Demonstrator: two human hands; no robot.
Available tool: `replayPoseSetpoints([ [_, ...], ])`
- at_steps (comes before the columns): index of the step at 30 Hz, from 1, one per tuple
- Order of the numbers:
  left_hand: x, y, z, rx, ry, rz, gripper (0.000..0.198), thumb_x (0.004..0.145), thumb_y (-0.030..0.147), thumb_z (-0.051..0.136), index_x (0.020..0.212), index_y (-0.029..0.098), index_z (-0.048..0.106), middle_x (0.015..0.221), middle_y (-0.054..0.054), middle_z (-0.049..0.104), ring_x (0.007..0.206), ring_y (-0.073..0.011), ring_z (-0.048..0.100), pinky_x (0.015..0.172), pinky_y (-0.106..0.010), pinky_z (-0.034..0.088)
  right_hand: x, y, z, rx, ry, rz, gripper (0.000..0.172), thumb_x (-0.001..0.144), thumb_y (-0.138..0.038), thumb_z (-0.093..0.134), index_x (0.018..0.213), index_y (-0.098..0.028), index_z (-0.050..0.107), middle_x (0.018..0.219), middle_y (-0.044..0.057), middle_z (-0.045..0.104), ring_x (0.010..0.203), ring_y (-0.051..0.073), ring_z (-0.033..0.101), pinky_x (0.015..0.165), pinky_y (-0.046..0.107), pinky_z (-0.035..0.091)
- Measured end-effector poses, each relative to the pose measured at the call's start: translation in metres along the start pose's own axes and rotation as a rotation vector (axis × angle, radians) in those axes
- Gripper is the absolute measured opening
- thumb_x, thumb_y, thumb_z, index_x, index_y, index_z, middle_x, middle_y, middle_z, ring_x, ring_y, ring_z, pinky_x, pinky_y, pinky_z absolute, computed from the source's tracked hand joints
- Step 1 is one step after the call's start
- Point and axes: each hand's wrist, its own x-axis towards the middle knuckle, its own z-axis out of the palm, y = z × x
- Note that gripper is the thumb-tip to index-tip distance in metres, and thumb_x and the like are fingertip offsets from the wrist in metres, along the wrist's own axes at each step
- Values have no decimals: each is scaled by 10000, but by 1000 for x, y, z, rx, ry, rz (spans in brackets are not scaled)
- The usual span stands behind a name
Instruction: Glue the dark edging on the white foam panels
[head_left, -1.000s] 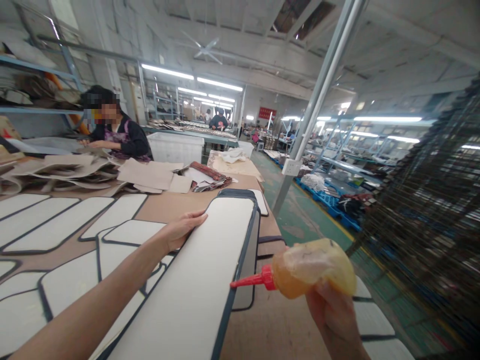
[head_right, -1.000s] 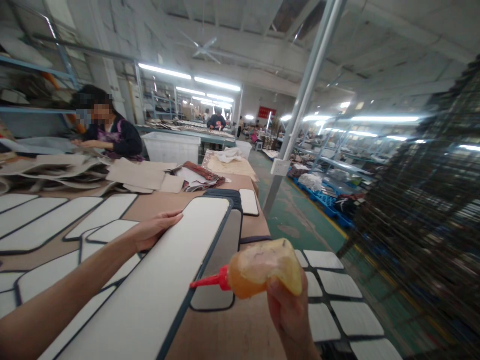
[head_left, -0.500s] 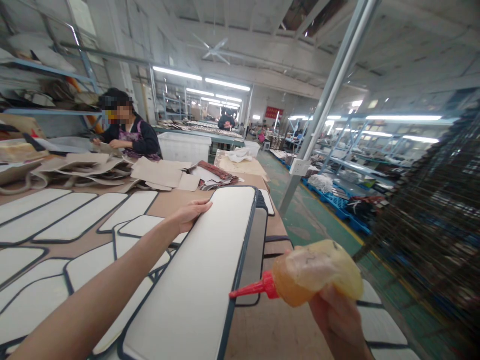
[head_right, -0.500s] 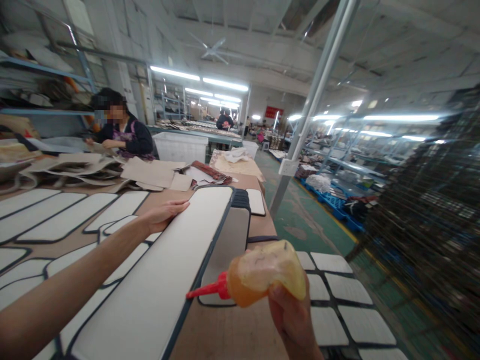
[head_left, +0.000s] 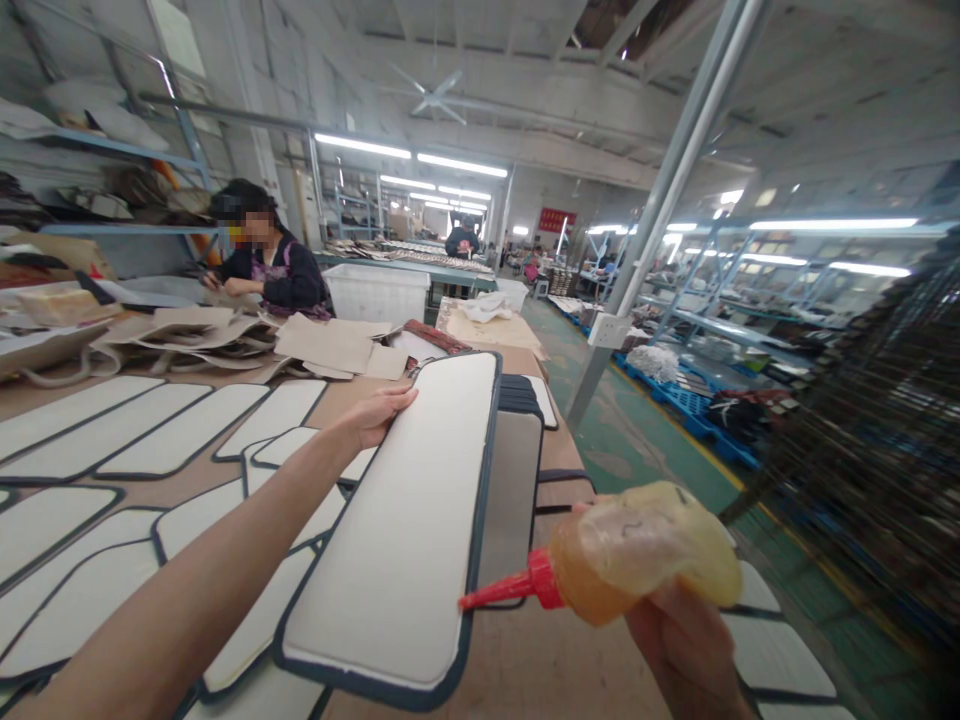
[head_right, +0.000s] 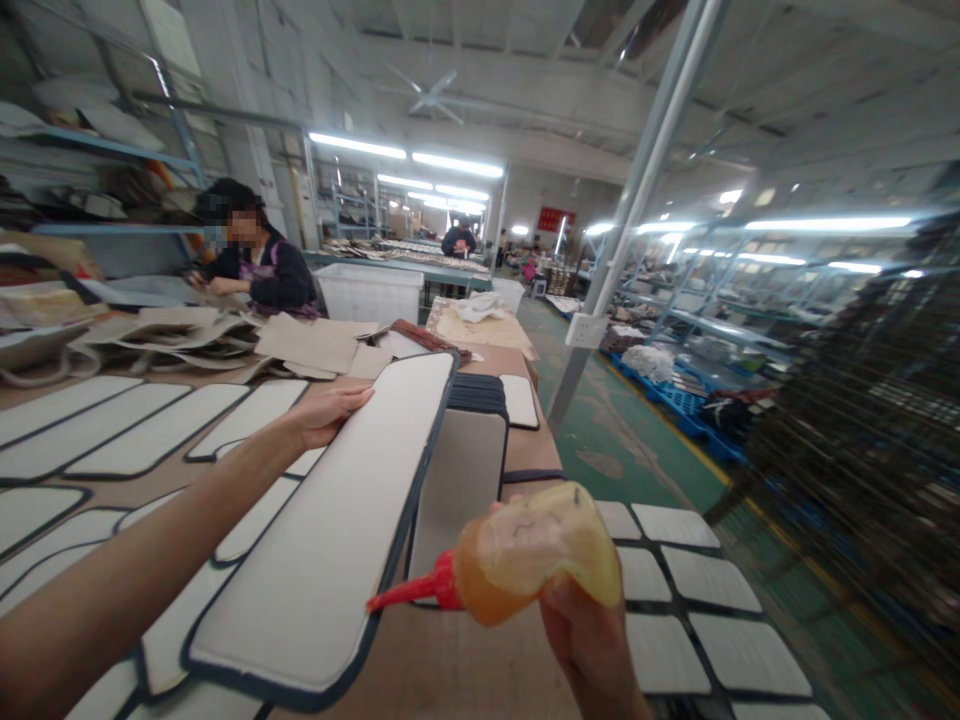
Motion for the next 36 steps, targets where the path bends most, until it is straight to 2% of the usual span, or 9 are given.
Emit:
replayPoseSetpoints([
  [6,-3,2,-4,-1,65,10,171,875,49,522,934,76,680,654,-75,732,508,-156,665,495,-242,557,1,0,-1,12,-5,36,479,605,-412,844,1030,-253,692,930,94,737,976,349,672,908,521,506],
  [12,-5,3,-13,-21,143,29,176,855,47,555,977,80,677,667,-71,737,520,-160,664,533,-248,564,6,7,-17,-22,-156,26,452,667,-394,797,1075,-242,673,926,116,735,914,360,690,885,549,512],
  [16,-10,5,-19,-44,192,59,221,891,42,497,1042,76,655,619,-35,722,498,-137,642,529,-212,543,5,8,-11,9,-88,-33,469,668,-391,797,1093,-241,666,965,109,735,910,351,695,914,544,498],
  [21,-21,8,-26,-92,206,111,195,936,59,438,976,75,628,627,16,713,577,-99,655,612,-171,540,-5,10,-11,-37,-61,-125,462,716,-358,770,1146,-247,646,984,107,732,949,350,682,918,546,496],
  [24,-23,8,-32,-126,222,132,175,931,51,451,923,84,623,661,14,725,611,-99,662,628,-169,542,-14,14,-12,-45,43,-139,504,726,-333,770,1200,-277,609,1019,94,723,987,339,668,890,519,521],
  [28,-22,6,-38,-160,301,120,202,927,28,445,848,85,622,646,-1,712,603,-100,655,615,-187,553,-22,22,-10,-73,185,-185,597,691,-348,807,1234,-260,576,1068,103,709,965,328,674,817,457,568],
  [32,-19,1,-48,-199,401,130,115,921,121,527,888,91,633,768,-1,692,638,-103,656,586,-222,559,-27,39,-3,-69,142,-247,503,698,-286,807,1163,-287,616,1064,67,721,911,272,702,810,374,578],
  [36,-21,1,-61,-245,512,161,129,922,191,546,954,100,632,844,-12,676,660,-104,646,583,-235,556,-27,48,22,6,140,-214,443,720,-336,797,1133,-339,636,1072,29,724,982,285,685,876,433,559],
])
